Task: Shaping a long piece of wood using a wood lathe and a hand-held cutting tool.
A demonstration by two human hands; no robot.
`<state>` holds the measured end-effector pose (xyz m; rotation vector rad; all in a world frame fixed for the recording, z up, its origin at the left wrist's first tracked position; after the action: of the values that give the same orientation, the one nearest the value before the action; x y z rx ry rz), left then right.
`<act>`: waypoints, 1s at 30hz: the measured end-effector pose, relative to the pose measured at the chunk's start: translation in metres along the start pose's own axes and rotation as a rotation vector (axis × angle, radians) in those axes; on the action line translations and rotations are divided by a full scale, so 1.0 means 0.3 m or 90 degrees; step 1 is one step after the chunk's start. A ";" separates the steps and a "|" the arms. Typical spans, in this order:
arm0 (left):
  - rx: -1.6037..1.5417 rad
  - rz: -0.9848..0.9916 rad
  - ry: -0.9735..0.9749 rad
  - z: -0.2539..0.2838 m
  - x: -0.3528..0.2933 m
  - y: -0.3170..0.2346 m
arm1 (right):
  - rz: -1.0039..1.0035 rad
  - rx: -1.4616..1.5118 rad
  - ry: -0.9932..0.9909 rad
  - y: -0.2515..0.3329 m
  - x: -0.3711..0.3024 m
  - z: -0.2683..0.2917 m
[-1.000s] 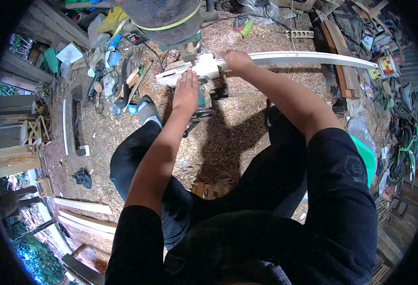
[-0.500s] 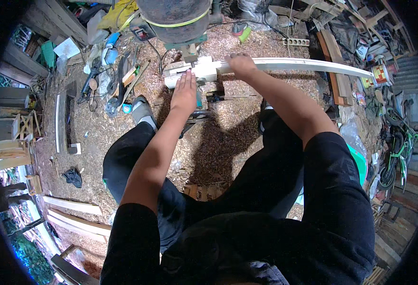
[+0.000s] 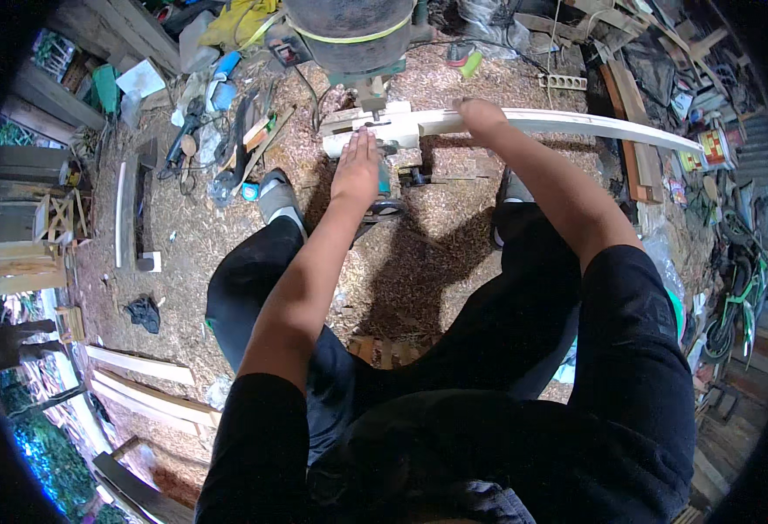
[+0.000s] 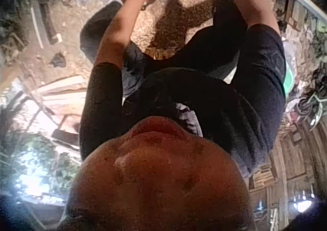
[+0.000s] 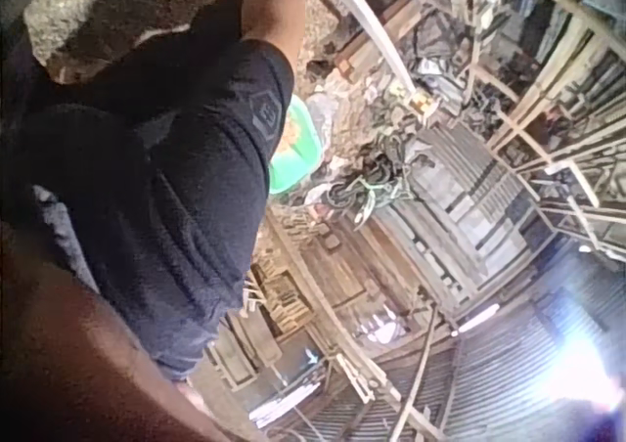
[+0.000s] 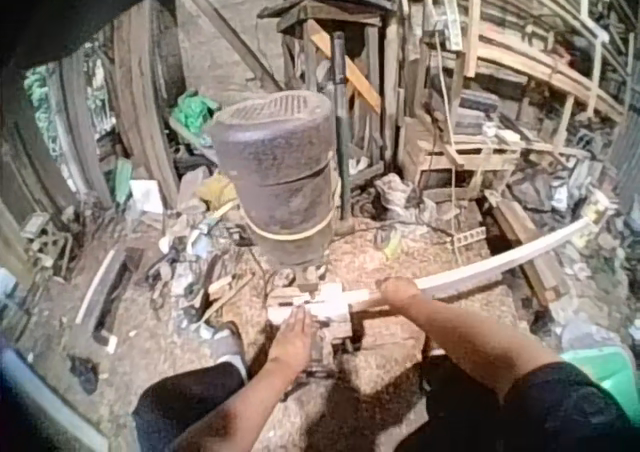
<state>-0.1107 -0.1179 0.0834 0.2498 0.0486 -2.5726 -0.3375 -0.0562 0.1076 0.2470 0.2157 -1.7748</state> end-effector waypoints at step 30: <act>-0.547 0.358 -0.212 -0.433 -0.370 0.460 | -0.061 0.042 -0.058 0.076 0.012 0.087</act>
<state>0.0765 -0.1660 -0.0210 -0.4278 0.8065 -1.7996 -0.3173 -0.0716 0.1315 0.2051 0.1047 -1.8850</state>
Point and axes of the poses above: each hand's wrist, its own x-axis towards the middle knuckle, its own z-axis out of the back of the hand, y = z × x, the point moved 10 cm from there along x, towards the middle knuckle, and after that the axes turned 6 degrees about y, right-handed, at the moved point
